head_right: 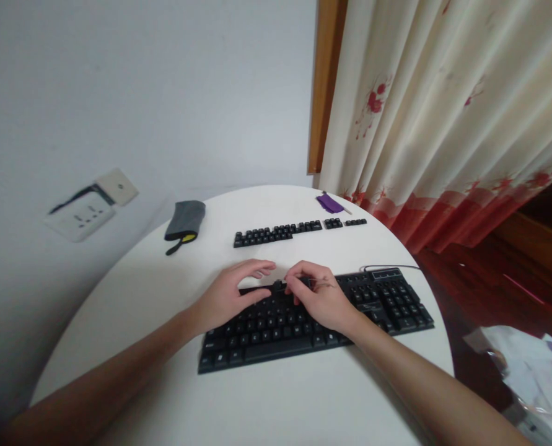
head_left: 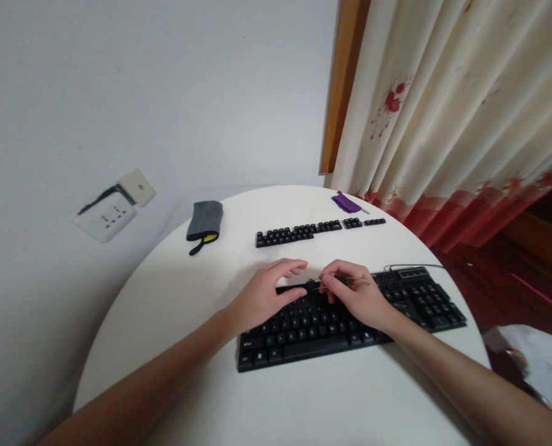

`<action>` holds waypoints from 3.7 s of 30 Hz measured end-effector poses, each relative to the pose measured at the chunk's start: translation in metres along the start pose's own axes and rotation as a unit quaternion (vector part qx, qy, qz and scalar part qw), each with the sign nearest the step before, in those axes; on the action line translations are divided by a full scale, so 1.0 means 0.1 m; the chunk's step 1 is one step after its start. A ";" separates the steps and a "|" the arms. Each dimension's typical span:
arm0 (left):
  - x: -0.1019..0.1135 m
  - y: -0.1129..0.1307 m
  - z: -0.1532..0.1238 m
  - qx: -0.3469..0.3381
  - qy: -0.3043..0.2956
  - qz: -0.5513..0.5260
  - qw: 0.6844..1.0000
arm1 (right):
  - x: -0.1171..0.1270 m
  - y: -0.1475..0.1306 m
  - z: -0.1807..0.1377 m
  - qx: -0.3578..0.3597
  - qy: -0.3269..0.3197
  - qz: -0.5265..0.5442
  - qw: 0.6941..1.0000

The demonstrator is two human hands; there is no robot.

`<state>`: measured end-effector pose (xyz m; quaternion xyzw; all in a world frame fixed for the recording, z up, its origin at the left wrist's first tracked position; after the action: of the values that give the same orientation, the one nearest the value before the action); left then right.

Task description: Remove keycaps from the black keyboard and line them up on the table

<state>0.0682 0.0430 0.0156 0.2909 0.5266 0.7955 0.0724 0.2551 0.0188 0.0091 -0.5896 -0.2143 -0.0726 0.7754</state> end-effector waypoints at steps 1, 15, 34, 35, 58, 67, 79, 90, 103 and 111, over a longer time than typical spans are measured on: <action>-0.03 -0.01 -0.01 0.008 -0.012 -0.009 1.000 | -0.03 -0.01 -0.02 0.004 -0.009 0.000 1.000; -0.18 -0.28 0.00 0.098 -0.059 -0.111 0.987 | -0.21 0.01 -0.07 0.035 -0.019 -0.054 0.998; -0.18 -0.21 -0.02 0.017 -0.021 -0.125 0.992 | -0.19 0.10 -0.03 -0.053 0.004 0.006 0.999; -0.18 -0.21 -0.02 0.018 -0.023 -0.123 0.992 | -0.19 0.11 -0.03 -0.055 0.006 0.009 0.998; -0.09 -0.18 0.02 0.038 0.007 -0.093 0.995 | -0.06 -0.09 -0.05 0.107 -0.053 -0.279 0.953; -0.11 -0.22 0.00 0.070 -0.001 -0.112 0.991 | -0.15 -0.10 -0.10 0.135 -0.062 -0.344 0.927; -0.09 -0.22 0.01 0.064 0.022 -0.135 0.989 | -0.15 -0.06 -0.08 0.112 -0.036 -0.346 0.931; -0.06 -0.33 0.02 0.083 0.061 -0.236 0.966 | 0.32 0.36 0.42 -0.066 0.028 -0.459 0.886; -0.06 -0.30 0.01 0.081 0.059 -0.229 0.968 | 0.32 0.64 1.03 -0.124 -0.027 -0.520 0.845; -0.06 -0.30 0.00 0.087 0.048 -0.218 0.971 | 0.31 0.73 1.03 -0.149 -0.013 -0.531 0.834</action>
<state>0.0676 0.0534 -0.0131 0.1362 0.6475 0.7245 0.1929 0.2843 0.1425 -0.0204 -0.4945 -0.4908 -0.4966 0.5177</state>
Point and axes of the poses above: each hand's wrist, its own z-axis towards the middle knuckle, its own x-axis out of the back of the hand, y = z × x, the point moved 5 cm from there along z, towards the middle knuckle, and after that the axes turned 13 degrees about -z, right-handed, at the moved point
